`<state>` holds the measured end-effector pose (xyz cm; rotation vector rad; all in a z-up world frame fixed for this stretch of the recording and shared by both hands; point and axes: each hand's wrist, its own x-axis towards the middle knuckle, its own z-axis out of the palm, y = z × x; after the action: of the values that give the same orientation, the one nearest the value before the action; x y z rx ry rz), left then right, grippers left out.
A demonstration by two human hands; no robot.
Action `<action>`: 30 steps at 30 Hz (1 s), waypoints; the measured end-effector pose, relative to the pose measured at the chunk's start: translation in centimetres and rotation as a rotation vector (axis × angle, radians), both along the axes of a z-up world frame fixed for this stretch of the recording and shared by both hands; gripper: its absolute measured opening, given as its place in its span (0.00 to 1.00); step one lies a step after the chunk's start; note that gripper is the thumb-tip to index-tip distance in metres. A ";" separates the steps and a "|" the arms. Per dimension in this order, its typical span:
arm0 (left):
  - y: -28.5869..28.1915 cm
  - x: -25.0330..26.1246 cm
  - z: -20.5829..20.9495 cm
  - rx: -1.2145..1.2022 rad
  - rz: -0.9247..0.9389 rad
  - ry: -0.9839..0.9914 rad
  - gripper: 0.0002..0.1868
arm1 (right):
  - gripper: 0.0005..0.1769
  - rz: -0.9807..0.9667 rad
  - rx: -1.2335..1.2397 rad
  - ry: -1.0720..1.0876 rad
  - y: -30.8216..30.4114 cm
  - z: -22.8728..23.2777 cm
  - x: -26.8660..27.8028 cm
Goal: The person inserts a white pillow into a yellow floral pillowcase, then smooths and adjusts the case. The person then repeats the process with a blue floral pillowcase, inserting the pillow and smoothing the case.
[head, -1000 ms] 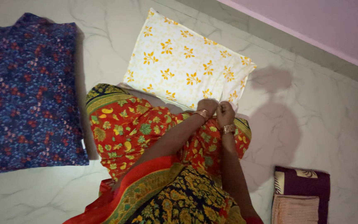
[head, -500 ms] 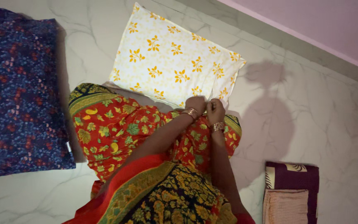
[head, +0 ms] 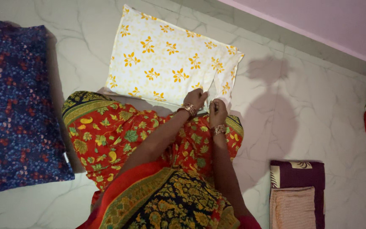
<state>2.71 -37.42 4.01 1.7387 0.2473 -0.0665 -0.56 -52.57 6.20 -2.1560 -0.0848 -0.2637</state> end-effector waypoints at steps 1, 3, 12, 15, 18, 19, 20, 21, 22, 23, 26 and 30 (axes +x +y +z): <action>0.2 0.3 0.1 -0.019 -0.048 0.024 0.25 | 0.08 -0.001 -0.075 -0.037 -0.1 -0.2 0.0; 0.2 0.7 0.2 -0.004 -0.124 0.065 0.26 | 0.10 -0.002 -0.226 -0.109 -0.3 -0.8 0.0; -1.0 0.4 -1.0 0.527 -0.349 -0.031 0.22 | 0.10 0.078 0.058 0.126 -2.6 -4.1 1.5; -1.4 -0.3 -1.3 0.482 -0.329 -0.158 0.21 | 0.10 0.205 0.118 0.157 -3.7 -4.9 1.8; -1.6 -1.3 -1.3 0.418 -0.287 -0.263 0.18 | 0.15 0.274 0.075 0.225 -4.4 -5.3 2.5; -1.5 -1.6 -1.3 0.398 -0.269 -0.282 0.17 | 0.12 0.312 -0.003 0.283 -4.4 -5.3 2.8; -1.4 -1.9 -1.3 0.395 -0.281 -0.258 0.16 | 0.10 0.350 -0.083 0.340 -4.4 -5.3 3.2; -1.3 -2.1 -1.4 0.391 -0.292 -0.232 0.15 | 0.08 0.389 -0.164 0.398 -4.3 -5.3 3.5; -1.2 -2.1 -1.5 0.386 -0.303 -0.205 0.13 | 0.11 0.423 -0.232 0.387 -4.2 -5.3 3.7; -1.4 -2.5 -1.7 0.398 -0.302 -0.194 0.13 | 0.15 0.454 -0.302 0.381 -4.3 -5.3 3.6; -1.7 -2.7 -2.4 0.396 -0.298 -0.157 0.11 | 0.23 0.446 -0.069 0.599 -4.5 -5.2 3.4; -1.5 -2.4 -2.7 0.345 -0.313 -0.159 0.12 | 0.23 0.108 0.161 0.642 -4.0 -5.3 3.5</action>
<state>0.28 -38.93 1.36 2.1025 -0.1417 -0.1183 2.90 -56.54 0.86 -1.9714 0.1819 0.4707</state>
